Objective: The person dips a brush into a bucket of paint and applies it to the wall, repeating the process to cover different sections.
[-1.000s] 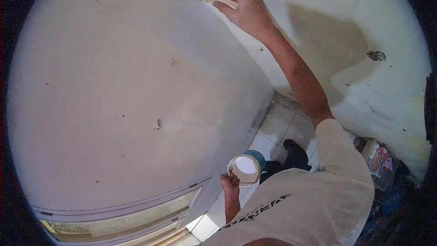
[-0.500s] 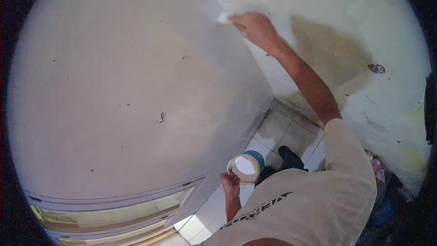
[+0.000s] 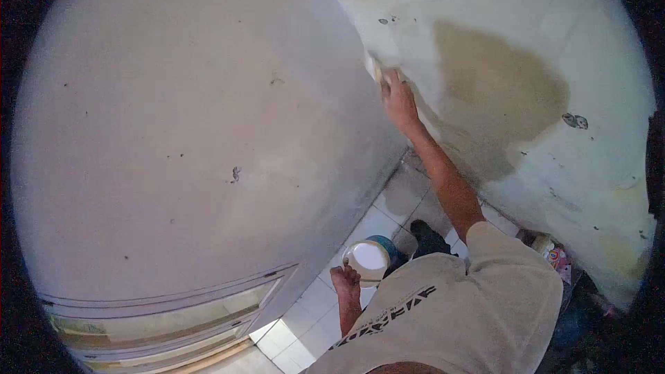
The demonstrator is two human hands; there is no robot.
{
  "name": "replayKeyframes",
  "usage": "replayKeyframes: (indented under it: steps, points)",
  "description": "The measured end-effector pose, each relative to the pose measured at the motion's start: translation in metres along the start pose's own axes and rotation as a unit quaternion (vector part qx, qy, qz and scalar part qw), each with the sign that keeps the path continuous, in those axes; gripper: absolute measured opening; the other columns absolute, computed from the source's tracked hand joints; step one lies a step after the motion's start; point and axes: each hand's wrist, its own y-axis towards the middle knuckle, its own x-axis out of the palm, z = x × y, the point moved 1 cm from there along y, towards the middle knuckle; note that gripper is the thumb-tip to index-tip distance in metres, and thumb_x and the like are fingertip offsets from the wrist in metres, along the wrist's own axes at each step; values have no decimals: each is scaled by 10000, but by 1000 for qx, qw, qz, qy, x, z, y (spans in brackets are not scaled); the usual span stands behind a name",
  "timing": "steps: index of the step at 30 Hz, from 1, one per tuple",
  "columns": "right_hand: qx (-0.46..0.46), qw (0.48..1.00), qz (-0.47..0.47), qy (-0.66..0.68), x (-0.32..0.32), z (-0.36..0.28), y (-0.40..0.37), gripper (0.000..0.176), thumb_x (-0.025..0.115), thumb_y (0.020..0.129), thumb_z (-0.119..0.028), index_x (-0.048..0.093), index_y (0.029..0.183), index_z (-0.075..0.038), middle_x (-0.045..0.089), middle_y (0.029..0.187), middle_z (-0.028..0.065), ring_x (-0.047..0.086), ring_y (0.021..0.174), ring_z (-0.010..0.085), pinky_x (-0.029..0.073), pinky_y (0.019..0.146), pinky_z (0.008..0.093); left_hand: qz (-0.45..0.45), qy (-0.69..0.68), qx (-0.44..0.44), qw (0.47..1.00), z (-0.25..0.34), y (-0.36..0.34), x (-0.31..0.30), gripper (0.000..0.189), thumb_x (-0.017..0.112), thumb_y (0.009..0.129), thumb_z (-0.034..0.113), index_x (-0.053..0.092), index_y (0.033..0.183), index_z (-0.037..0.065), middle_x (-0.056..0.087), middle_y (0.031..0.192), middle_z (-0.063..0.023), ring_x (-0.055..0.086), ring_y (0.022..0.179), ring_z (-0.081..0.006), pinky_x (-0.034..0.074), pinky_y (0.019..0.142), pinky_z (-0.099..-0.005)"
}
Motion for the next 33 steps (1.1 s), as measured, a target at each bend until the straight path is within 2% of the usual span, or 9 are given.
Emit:
replayKeyframes:
  steps: [7, 9, 15, 24, 27, 29, 30, 31, 33]
  points:
    - [-180, 973, 146, 25, -68, -139, 81, 185, 522, 941, -150, 503, 1097, -52, 601, 749, 243, 617, 744, 437, 477, 649, 516, 0, -16, -2, 1000, 6, 3, 3, 308, 395, 852, 280, 582, 939, 51, 332, 529, 45, 266, 406, -102, 229, 409, -257]
    - [-150, 980, 129, 9, -29, -92, 66, 180, 523, 938, -152, 501, 1079, -43, 607, 774, 244, 618, 765, 436, 478, 662, 512, -31, 18, 11, 999, 4, 19, -11, 317, 404, 905, 366, 551, 901, 85, 474, 594, 1, 388, 439, -137, 315, 439, -279]
    - [81, 987, -83, -111, 81, 112, -22, 223, 540, 919, -156, 545, 1087, -10, 632, 881, 246, 611, 866, 447, 473, 741, 518, -42, 16, 10, 999, 12, 24, -9, 337, 396, 883, 309, 592, 972, 50, 337, 522, 51, 266, 408, -94, 236, 405, -254]
    - [-39, 988, 119, 91, 12, -22, 17, 242, 536, 950, -187, 524, 1142, -40, 618, 744, 235, 614, 707, 447, 471, 616, 496, 24, 74, -3, 997, 21, 16, 4, 364, 385, 920, 341, 584, 988, 44, 323, 535, 48, 286, 434, -100, 245, 432, -265]
    - [-16, 993, 119, 23, 81, 56, -12, 317, 502, 963, -161, 505, 1263, -59, 643, 825, 258, 637, 770, 439, 497, 656, 498, 18, 80, -7, 997, 16, 19, 1, 354, 379, 924, 337, 580, 975, 50, 333, 541, 45, 296, 438, -101, 260, 447, -266]
    - [44, 995, 93, 0, 138, 153, -69, 204, 527, 963, -194, 550, 1096, -41, 607, 775, 257, 632, 738, 409, 481, 625, 443, 20, 87, 3, 996, 18, 18, 1, 354, 375, 927, 336, 577, 972, 49, 335, 543, 43, 291, 435, -103, 262, 447, -269]
    - [247, 945, 83, 198, 191, 215, -72, 204, 560, 934, -186, 576, 1058, -25, 610, 817, 267, 631, 794, 417, 491, 670, 442, 21, 94, 10, 995, 17, 14, -4, 354, 371, 930, 335, 575, 969, 47, 337, 545, 40, 287, 432, -106, 264, 448, -272]
    - [253, 944, 84, 196, 185, 218, -83, 204, 560, 934, -186, 576, 1058, -25, 610, 817, 267, 631, 794, 417, 491, 670, 442, 24, 99, 7, 995, 15, 13, -13, 354, 371, 930, 335, 575, 969, 47, 337, 545, 40, 287, 432, -106, 264, 448, -272]
    - [237, 971, 3, -32, 163, 204, -89, 196, 582, 900, -178, 603, 1001, -11, 622, 832, 258, 630, 815, 415, 486, 692, 453, 27, 106, 33, 993, 13, 23, -26, 345, 373, 926, 321, 574, 971, 45, 334, 545, 38, 277, 423, -109, 268, 444, -277]
